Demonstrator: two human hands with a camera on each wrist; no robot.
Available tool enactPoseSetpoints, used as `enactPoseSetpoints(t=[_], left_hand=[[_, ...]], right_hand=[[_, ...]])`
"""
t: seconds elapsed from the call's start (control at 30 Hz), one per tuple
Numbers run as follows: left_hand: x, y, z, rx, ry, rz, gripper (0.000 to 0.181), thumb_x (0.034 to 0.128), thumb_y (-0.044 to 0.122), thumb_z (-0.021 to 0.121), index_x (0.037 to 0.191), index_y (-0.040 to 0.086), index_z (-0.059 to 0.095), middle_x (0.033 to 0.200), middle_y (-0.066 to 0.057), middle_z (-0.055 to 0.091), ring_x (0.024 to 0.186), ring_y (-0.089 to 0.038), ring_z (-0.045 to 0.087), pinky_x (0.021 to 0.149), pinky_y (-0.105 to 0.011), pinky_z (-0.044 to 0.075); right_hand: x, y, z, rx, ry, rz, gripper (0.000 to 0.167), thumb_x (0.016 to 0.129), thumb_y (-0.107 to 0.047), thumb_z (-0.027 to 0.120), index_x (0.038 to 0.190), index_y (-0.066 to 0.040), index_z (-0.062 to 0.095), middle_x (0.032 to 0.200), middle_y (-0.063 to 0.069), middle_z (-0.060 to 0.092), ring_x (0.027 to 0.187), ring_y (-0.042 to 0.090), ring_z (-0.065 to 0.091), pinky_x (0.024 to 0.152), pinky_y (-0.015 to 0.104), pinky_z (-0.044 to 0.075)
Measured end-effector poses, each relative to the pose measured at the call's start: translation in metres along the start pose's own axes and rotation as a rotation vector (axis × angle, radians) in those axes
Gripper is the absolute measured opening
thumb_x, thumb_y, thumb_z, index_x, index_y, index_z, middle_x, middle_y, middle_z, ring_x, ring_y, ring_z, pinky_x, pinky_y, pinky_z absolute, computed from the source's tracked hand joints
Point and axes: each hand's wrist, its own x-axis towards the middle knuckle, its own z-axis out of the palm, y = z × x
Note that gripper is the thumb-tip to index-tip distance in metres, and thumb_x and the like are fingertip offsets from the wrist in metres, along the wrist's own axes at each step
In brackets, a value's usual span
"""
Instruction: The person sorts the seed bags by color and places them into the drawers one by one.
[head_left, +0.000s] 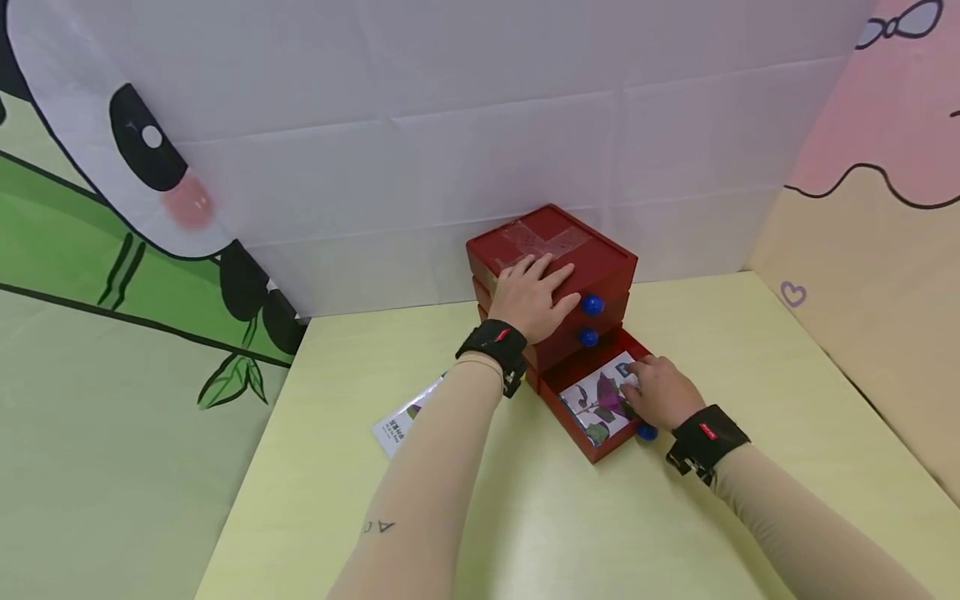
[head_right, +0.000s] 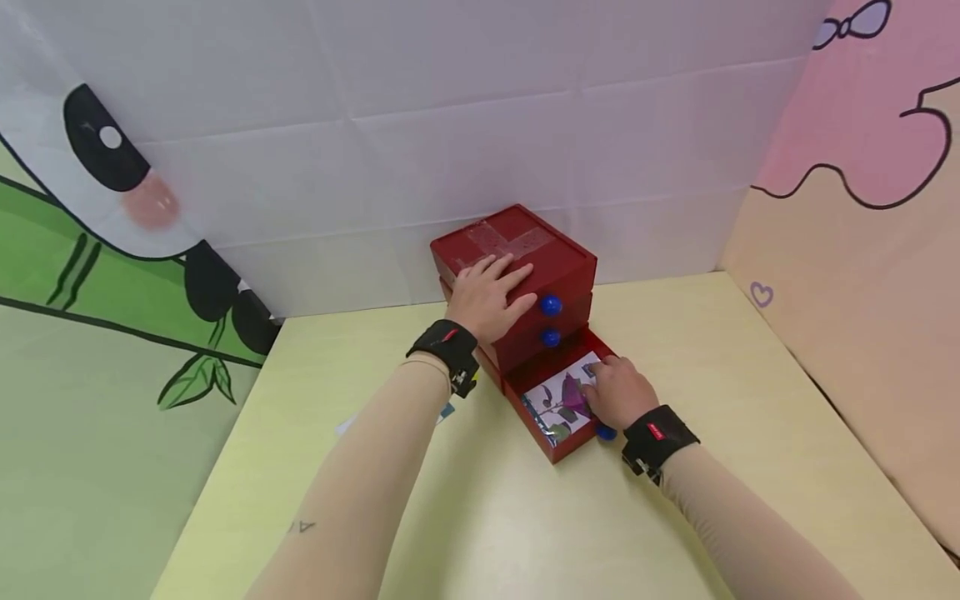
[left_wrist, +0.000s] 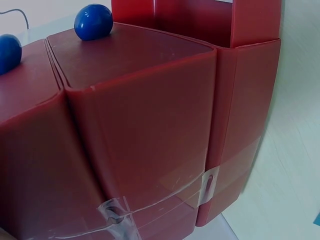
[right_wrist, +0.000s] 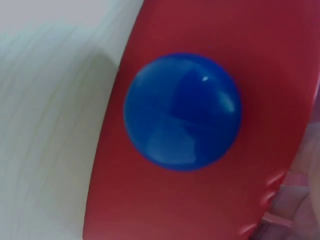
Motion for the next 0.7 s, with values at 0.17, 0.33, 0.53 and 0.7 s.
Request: enactPoseSetpoints(t=[0.17,0.33,0.53,0.7], left_hand=[[0.0004,-0.0012,0.0002,-0.007,0.0,0.005,0.058,0.0977,0.059,0.032,0.151,0.035,0.031,0.157,-0.001,0.027,0.144,-0.025,0.021,0.114,-0.046,0.022],[-0.0002,-0.0019,-0.0002,-0.012,0.017,0.009,0.058,0.0978,0.058,0.032,0.151,0.034,0.032,0.156,-0.002,0.028,0.143,-0.025,0.021,0.113,-0.047,0.022],[-0.0016,-0.0022,-0.0007,-0.029,0.014,-0.009,0.058,0.0976,0.059,0.032,0.15,0.034,0.032,0.157,-0.002,0.027,0.144,-0.025,0.021,0.114,-0.047,0.02],[-0.0005,-0.0018,0.0,-0.055,0.027,0.001,0.059,0.0972,0.058,0.034,0.15,0.032,0.034,0.156,-0.002,0.029,0.143,-0.026,0.021,0.115,-0.047,0.019]], right_hand=[[-0.0016,0.0012,0.0002,0.046,0.007,0.009,0.038,0.089,-0.023,0.068,0.115,0.004,0.066,0.109,0.023,0.064,0.101,0.04,0.058,0.086,0.054,0.051],[-0.0026,0.0024,0.0001,0.091,0.003,0.036,0.037,0.091,-0.023,0.066,0.118,0.003,0.066,0.112,0.023,0.064,0.106,0.041,0.056,0.09,0.056,0.048],[-0.0047,0.0021,0.0009,0.123,0.006,0.047,0.035,0.091,-0.022,0.066,0.117,0.001,0.067,0.113,0.022,0.063,0.106,0.04,0.056,0.09,0.056,0.047],[-0.0076,0.0021,0.0026,0.12,0.018,0.056,0.033,0.09,-0.022,0.067,0.115,0.001,0.068,0.11,0.02,0.064,0.103,0.038,0.057,0.09,0.055,0.048]])
